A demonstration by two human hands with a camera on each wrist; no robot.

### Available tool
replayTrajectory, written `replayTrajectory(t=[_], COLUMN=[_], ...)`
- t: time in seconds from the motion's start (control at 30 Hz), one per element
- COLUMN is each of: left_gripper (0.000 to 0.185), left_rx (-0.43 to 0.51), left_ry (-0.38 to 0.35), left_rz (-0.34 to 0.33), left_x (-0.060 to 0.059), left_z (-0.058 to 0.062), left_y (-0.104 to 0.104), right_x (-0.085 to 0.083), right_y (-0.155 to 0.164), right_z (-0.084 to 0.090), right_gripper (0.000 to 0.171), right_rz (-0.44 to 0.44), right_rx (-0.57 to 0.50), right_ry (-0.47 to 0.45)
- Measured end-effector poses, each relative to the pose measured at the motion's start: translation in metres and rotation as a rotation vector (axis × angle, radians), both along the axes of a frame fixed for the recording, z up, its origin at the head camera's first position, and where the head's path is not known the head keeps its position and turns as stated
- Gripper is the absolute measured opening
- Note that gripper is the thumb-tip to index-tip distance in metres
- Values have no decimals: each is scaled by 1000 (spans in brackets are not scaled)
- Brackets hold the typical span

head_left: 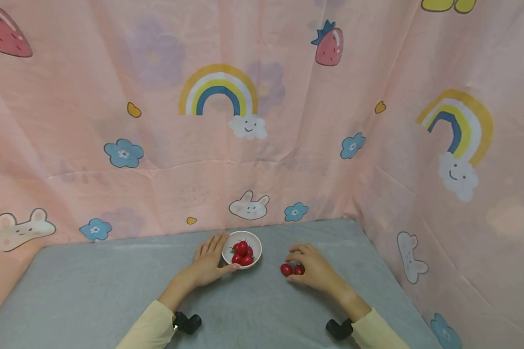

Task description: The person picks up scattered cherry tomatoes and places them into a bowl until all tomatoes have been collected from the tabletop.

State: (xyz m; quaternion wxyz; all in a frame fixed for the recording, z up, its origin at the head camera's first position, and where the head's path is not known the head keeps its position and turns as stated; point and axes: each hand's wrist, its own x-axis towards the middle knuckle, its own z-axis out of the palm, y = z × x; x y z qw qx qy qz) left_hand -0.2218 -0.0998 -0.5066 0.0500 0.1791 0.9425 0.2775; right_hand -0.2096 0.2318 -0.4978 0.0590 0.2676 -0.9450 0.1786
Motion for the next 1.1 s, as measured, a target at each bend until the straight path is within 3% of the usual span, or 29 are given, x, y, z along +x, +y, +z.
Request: replayTrajectory(t=[0.33,0.63,1.1], left_gripper=[100,103,102], left_rx=[-4,14,9], left_ry=[0,22,-3], left_rz=[0,-14,1], left_x=[-1,-1,-5], left_z=[-2,-5,-11], left_y=[-1,-1,-2], right_x=[-4,-7,-10], right_y=[-2,-5,-8], right_z=[1,0,-4], right_gripper=[40,35,33], right_rz=[7,40,1], right_rx=[31,43,45], right_ry=[-33,-8,-2])
